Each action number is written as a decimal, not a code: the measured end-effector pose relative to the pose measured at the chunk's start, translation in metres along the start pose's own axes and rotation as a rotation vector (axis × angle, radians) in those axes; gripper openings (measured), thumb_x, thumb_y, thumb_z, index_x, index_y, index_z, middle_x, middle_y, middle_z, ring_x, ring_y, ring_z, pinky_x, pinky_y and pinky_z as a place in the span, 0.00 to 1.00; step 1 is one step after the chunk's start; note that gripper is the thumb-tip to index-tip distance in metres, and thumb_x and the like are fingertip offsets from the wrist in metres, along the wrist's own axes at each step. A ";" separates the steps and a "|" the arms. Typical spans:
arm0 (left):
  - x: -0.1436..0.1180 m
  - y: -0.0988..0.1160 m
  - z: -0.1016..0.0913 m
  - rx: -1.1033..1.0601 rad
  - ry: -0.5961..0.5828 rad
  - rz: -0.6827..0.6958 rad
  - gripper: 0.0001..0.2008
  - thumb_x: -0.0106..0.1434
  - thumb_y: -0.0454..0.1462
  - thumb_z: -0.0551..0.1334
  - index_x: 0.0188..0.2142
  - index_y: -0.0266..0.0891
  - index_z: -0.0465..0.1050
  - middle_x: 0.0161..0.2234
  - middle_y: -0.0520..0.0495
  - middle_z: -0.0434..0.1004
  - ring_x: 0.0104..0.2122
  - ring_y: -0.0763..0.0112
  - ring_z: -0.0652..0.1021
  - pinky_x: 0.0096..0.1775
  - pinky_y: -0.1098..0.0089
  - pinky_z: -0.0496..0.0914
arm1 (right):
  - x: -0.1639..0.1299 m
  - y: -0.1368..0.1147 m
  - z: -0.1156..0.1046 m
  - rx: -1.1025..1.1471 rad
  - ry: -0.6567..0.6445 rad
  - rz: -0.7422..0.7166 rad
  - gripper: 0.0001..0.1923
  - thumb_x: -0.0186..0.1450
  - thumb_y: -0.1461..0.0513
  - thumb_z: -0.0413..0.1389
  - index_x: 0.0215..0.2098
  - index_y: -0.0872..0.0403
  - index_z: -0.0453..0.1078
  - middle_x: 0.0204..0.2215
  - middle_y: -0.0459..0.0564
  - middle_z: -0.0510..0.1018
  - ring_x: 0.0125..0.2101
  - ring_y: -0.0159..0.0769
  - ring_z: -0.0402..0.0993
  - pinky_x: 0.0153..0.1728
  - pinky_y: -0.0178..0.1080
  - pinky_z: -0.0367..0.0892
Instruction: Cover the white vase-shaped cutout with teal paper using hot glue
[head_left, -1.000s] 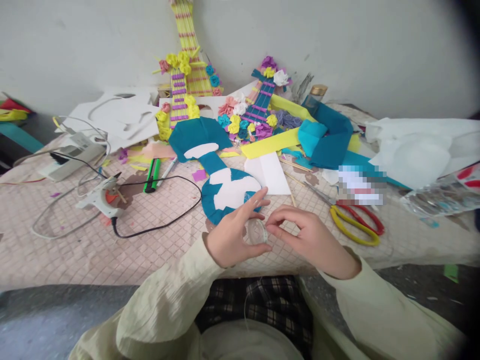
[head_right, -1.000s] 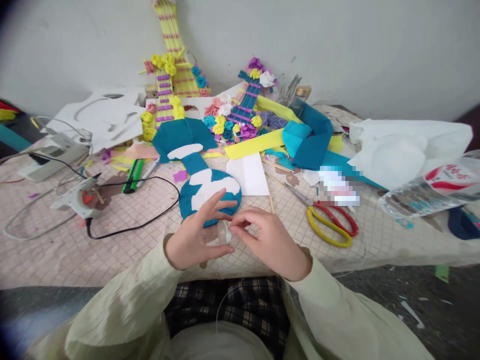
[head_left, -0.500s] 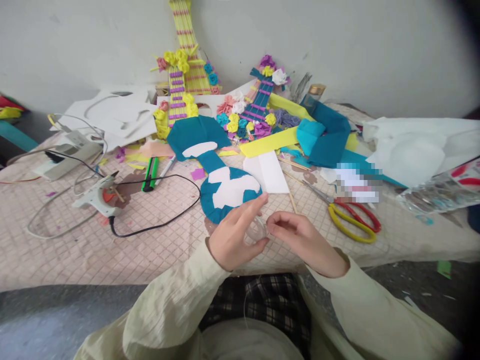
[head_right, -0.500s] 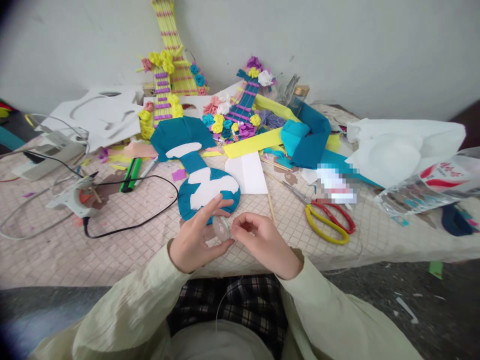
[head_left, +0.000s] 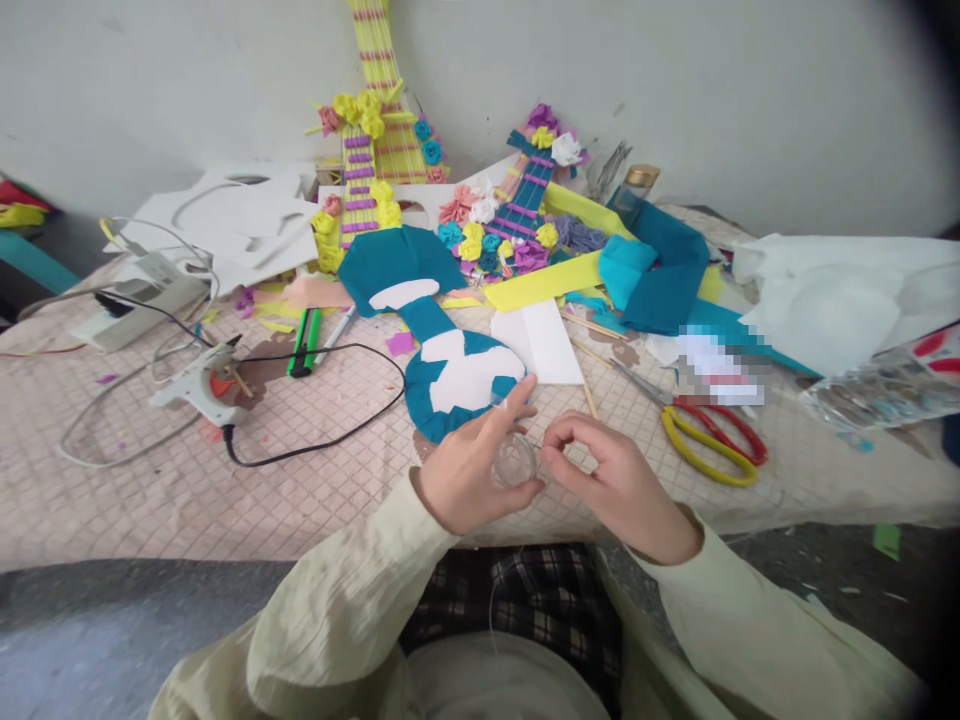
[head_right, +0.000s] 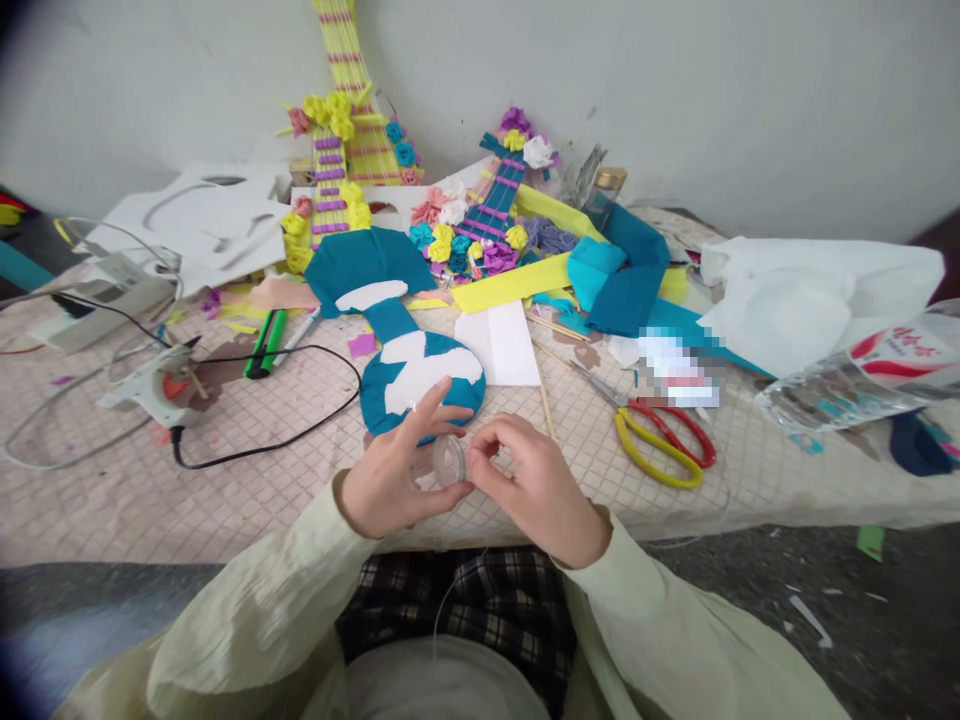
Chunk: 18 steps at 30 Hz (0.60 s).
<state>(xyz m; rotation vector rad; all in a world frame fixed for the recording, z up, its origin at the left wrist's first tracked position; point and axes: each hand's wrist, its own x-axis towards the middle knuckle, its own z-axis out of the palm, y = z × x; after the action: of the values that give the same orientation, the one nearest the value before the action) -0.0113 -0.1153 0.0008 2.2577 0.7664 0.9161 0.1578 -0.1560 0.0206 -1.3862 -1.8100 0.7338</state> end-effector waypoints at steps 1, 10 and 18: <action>0.000 0.000 0.000 0.002 -0.016 -0.003 0.46 0.52 0.37 0.63 0.61 0.48 0.34 0.49 0.45 0.68 0.43 0.68 0.74 0.39 0.71 0.72 | 0.001 0.000 0.000 0.023 -0.011 0.056 0.05 0.60 0.61 0.49 0.27 0.54 0.63 0.26 0.45 0.69 0.30 0.29 0.65 0.33 0.33 0.62; -0.003 -0.001 0.003 0.033 -0.006 0.066 0.44 0.53 0.36 0.62 0.61 0.48 0.34 0.54 0.44 0.64 0.46 0.66 0.73 0.44 0.66 0.71 | 0.008 0.002 0.000 0.272 -0.112 0.335 0.08 0.56 0.59 0.51 0.24 0.55 0.64 0.22 0.43 0.69 0.26 0.28 0.66 0.28 0.31 0.62; -0.005 0.002 0.003 -0.078 0.005 0.093 0.44 0.53 0.34 0.63 0.61 0.48 0.35 0.52 0.43 0.65 0.46 0.66 0.73 0.47 0.63 0.70 | 0.010 0.004 -0.004 0.200 -0.090 0.326 0.11 0.55 0.56 0.54 0.23 0.56 0.65 0.21 0.44 0.69 0.24 0.27 0.63 0.26 0.32 0.61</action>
<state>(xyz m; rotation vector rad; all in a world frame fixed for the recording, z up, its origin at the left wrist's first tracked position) -0.0114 -0.1208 -0.0017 2.2389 0.6218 0.9780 0.1619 -0.1456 0.0218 -1.5498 -1.5421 1.1304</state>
